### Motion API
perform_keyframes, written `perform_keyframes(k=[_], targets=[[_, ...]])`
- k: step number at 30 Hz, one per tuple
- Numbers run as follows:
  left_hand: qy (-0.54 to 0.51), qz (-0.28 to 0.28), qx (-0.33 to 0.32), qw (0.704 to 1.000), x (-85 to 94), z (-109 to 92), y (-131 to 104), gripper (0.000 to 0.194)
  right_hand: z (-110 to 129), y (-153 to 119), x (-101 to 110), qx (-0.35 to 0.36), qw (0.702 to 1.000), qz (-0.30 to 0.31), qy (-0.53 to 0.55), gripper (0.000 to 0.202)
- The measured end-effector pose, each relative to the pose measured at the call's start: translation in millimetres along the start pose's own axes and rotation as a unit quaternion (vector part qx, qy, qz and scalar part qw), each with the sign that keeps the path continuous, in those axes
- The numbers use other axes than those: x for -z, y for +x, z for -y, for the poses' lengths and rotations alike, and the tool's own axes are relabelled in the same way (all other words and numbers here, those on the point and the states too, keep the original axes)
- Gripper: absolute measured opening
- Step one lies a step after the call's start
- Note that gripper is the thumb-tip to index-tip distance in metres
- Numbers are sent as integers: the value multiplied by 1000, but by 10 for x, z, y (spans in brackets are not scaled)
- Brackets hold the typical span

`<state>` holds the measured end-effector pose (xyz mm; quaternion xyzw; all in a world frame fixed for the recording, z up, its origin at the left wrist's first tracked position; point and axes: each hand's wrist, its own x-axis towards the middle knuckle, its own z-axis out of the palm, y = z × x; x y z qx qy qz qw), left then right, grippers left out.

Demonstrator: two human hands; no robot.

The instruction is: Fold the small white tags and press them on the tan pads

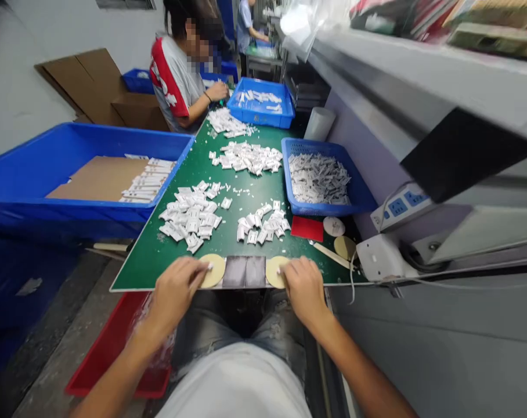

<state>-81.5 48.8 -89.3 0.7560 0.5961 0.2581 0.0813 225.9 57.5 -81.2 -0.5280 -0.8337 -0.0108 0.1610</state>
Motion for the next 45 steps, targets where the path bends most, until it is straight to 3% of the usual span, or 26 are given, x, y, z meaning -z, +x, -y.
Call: perform_keyframes(k=[6, 11, 14, 17, 20, 22, 26, 28, 31, 33, 36, 42, 45], targets=[[-35, 26, -8, 999, 2, 32, -22, 13, -7, 26, 1, 6, 1000, -2, 20, 19], [-26, -8, 28, 999, 8, -15, -86, 16, 20, -10, -4, -11, 1000, -7, 18, 23], [-104, 48, 13, 993, 145, -51, -299, 15, 80, -254, 48, -6, 995, -5, 96, 21], [-167, 65, 76, 981, 326, -39, -498, 16, 109, -466, 123, -90, 976, -68, 185, 19], [-224, 47, 218, 949, 418, -12, -475, 23, 96, -450, 172, -221, 922, -86, 306, 19], [-328, 53, 268, 904, 405, -25, -367, 28, 85, -360, 180, -281, 862, -53, 420, 21], [-533, 26, 247, 809, 283, -153, -169, 40, 80, -248, 139, -280, 728, -26, 625, 32], [-568, 0, 238, 788, 222, -230, -121, 37, 76, -248, 104, -291, 698, -34, 654, 24], [-535, -29, 257, 804, 162, -299, -84, 34, 61, -251, 69, -321, 699, -46, 637, 24], [-509, -36, 263, 819, 147, -297, -63, 44, 41, -234, 65, -320, 708, -40, 629, 38], [-469, -14, 255, 845, 161, -222, -25, 41, -5, -189, 81, -307, 746, -17, 591, 39], [-338, 90, 203, 914, 302, -29, 95, 36, -106, -65, 102, -257, 814, 47, 518, 37], [-303, 187, 156, 921, 368, 32, 235, 33, -167, 60, 93, -198, 856, 115, 464, 22]])
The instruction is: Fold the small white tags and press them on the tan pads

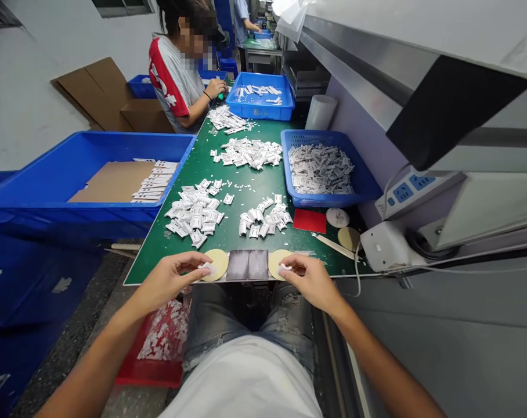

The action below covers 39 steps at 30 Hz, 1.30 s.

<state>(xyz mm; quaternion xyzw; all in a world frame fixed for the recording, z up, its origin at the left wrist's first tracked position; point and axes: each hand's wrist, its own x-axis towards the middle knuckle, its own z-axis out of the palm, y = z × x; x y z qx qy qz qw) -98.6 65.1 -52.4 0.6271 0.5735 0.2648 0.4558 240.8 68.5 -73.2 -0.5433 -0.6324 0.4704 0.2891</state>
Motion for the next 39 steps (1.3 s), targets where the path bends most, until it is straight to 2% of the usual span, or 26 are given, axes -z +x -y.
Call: perform_keyframes(k=[2, 5, 6, 9, 12, 13, 15, 18, 21, 24, 27, 28, 30, 31, 32, 34, 36, 39], targets=[[66, 21, -10, 998, 71, -27, 108, 30, 25, 117, 49, 33, 997, 19, -73, 19], [173, -91, -35, 980, 152, -42, 262, 27, 71, 275, 136, 85, 977, -85, -173, 20], [180, -101, -37, 978, 167, -39, 294, 27, 82, 308, 161, 91, 975, -88, -182, 20], [164, -59, -17, 985, 164, -24, 318, 28, 93, 346, 198, 92, 978, -6, -185, 19], [176, -86, -18, 981, 122, -20, 279, 28, 71, 357, 201, 104, 971, -63, -206, 18], [176, -84, -22, 981, 110, -23, 266, 28, 60, 363, 201, 105, 971, -65, -206, 18], [185, -77, -22, 979, 96, -30, 250, 27, 41, 378, 203, 100, 973, -32, -204, 18], [209, -103, -15, 972, 97, -28, 247, 25, 28, 395, 210, 94, 972, -58, -208, 19], [226, -80, -5, 971, 94, 6, 236, 24, 24, 398, 206, 98, 975, -28, -197, 18], [250, -132, 1, 959, 92, 66, 198, 25, 2, 386, 190, 93, 975, -56, -196, 19], [240, -89, 2, 967, 110, 93, 175, 22, -35, 367, 181, 92, 978, -24, -185, 20], [252, -98, 5, 963, 115, 79, 192, 22, -39, 369, 180, 96, 976, -27, -192, 21], [271, -153, 1, 950, 110, 7, 294, 22, -15, 405, 175, 110, 967, -98, -209, 23], [267, -163, -13, 950, 93, -48, 384, 23, 17, 446, 165, 119, 963, -125, -207, 24], [257, -151, -32, 954, 64, -111, 500, 24, 59, 504, 146, 129, 964, -127, -197, 24], [238, -84, -72, 965, -20, -241, 787, 22, 160, 670, 74, 157, 970, -73, -172, 24], [243, -46, -89, 965, -115, -351, 1091, 18, 241, 882, -34, 199, 963, -26, -181, 22], [254, -47, -88, 962, -195, -446, 1459, 23, 258, 1191, -185, 245, 940, -42, -233, 18]])
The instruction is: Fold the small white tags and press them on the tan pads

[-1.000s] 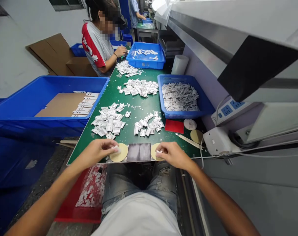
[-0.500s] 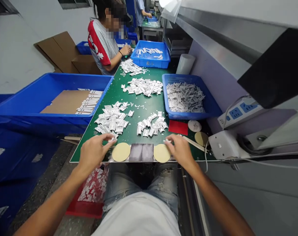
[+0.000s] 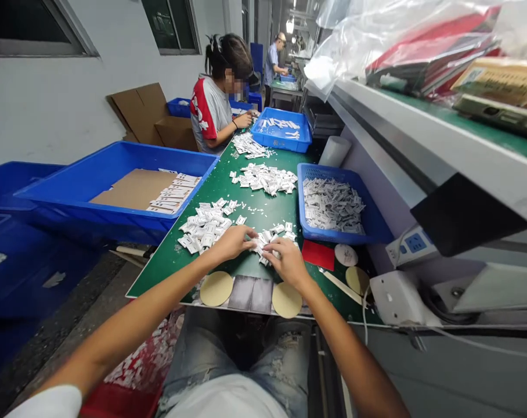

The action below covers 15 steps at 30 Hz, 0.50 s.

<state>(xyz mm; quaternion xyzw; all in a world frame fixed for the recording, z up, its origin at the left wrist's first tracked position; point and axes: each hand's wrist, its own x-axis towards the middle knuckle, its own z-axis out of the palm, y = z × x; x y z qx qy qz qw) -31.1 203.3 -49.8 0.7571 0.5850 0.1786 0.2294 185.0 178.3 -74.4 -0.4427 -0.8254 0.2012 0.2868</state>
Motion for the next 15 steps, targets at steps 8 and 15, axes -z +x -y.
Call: perform_keyframes(k=[8, 15], targets=[[-1, -76, 148, 986, 109, 107, 491, 33, -142, 492, -102, 3, 997, -27, -67, 31], [-159, -136, 122, 970, 418, 119, -311, 23, -87, 1677, -603, 33, 996, 44, -77, 41]])
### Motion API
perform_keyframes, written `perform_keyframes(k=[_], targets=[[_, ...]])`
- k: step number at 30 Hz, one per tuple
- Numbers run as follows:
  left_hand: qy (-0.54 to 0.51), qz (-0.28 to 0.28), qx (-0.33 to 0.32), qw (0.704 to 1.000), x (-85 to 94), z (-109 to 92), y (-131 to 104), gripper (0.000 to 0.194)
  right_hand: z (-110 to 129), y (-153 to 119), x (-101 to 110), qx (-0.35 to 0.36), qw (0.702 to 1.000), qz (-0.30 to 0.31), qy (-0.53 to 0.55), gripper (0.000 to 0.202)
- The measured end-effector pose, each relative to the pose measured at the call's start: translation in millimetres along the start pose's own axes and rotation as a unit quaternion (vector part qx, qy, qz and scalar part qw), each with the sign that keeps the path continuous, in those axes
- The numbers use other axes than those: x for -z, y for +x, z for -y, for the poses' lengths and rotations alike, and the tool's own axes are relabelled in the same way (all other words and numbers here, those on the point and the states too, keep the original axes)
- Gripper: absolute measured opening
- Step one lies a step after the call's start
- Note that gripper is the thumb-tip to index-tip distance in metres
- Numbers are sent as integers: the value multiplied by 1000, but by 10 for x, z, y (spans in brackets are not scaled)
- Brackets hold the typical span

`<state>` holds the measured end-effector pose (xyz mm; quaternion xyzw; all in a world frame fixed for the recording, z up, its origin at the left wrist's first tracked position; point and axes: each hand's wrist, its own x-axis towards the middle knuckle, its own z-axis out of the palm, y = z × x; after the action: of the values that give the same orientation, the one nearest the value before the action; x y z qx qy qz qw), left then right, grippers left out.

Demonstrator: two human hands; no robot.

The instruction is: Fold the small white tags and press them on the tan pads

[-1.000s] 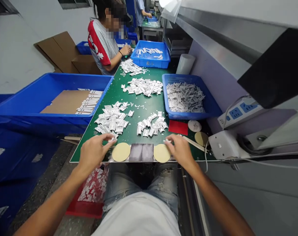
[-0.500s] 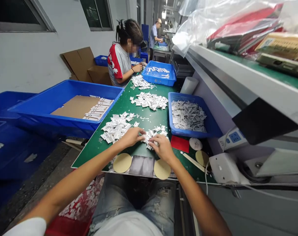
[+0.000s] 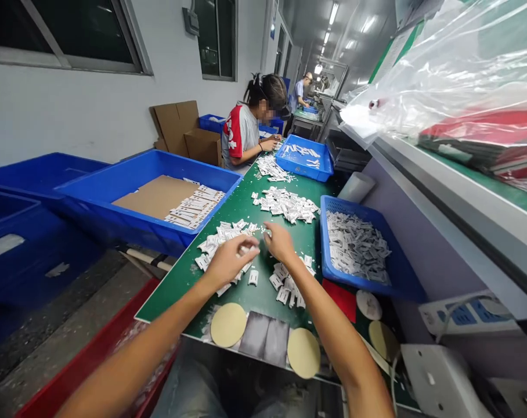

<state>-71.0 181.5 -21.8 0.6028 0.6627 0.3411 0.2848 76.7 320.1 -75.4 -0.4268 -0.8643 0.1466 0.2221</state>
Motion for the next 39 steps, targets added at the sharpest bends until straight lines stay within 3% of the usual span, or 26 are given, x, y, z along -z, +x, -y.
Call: perform_keyframes(k=[1, 2, 3, 5, 6, 7, 8, 9, 11, 13, 14, 15, 17, 20, 21, 23, 25, 27, 29, 32, 34, 36, 39], targets=[[-56, 4, 6, 998, 89, 68, -241, 26, 16, 149, -76, 15, 1000, 19, 3, 42], [-228, 3, 53, 972, 162, 150, -495, 31, 34, 273, -142, 29, 999, 39, 8, 43], [-385, -12, 108, 917, 213, 240, -747, 35, 52, 368, -196, 39, 997, 57, 16, 41], [-566, -53, 190, 800, 247, 412, -1188, 42, 80, 478, -268, 42, 995, 83, 38, 28], [-611, -71, 212, 760, 235, 480, -1352, 45, 87, 499, -286, 34, 994, 87, 54, 21], [-630, -79, 225, 739, 209, 530, -1469, 47, 90, 502, -292, 22, 993, 87, 72, 17], [-629, -75, 230, 739, 173, 559, -1535, 47, 90, 490, -288, 4, 992, 81, 93, 18], [-607, -60, 226, 759, 132, 570, -1550, 46, 90, 466, -274, -18, 991, 69, 117, 22], [-496, -13, 187, 848, 41, 542, -1448, 44, 100, 376, -208, -69, 982, 30, 175, 30], [-275, 35, 107, 955, -57, 473, -1222, 46, 136, 215, -85, -121, 962, -23, 242, 41], [-157, 51, 66, 984, -111, 431, -1089, 49, 166, 98, -1, -143, 949, -49, 277, 45], [-54, 64, 32, 996, -169, 388, -955, 51, 203, -47, 97, -160, 934, -72, 311, 46], [43, 80, 7, 996, -295, 308, -716, 48, 290, -418, 318, -184, 905, -106, 369, 44], [55, 89, -5, 995, -477, 217, -493, 35, 420, -1114, 636, -220, 862, -132, 437, 49], [56, 88, -12, 995, -521, 195, -459, 33, 455, -1354, 716, -255, 813, -128, 509, 47], [46, 79, -32, 995, -564, 165, -448, 36, 510, -1805, 813, -302, 741, -120, 588, 44], [24, 71, -58, 996, -542, 165, -508, 42, 541, -2182, 821, -325, 709, -113, 615, 43], [-1, 69, -77, 995, -468, 205, -632, 43, 549, -2470, 753, -335, 724, -97, 595, 47], [-19, 69, -77, 994, -375, 285, -796, 38, 540, -2669, 648, -342, 772, -76, 530, 43], [12, 36, -90, 995, -278, 440, -1040, 38, 502, -2831, 516, -279, 909, -86, 296, 26], [101, 4, -126, 987, -270, 527, -1161, 37, 469, -2874, 482, -183, 972, -108, 99, 23], [212, -18, -156, 964, -301, 584, -1240, 35, 440, -2879, 488, -93, 989, -106, -37, 23], [313, -31, -171, 934, -354, 621, -1305, 44, 437, -2851, 535, -10, 989, -65, -131, 23]])
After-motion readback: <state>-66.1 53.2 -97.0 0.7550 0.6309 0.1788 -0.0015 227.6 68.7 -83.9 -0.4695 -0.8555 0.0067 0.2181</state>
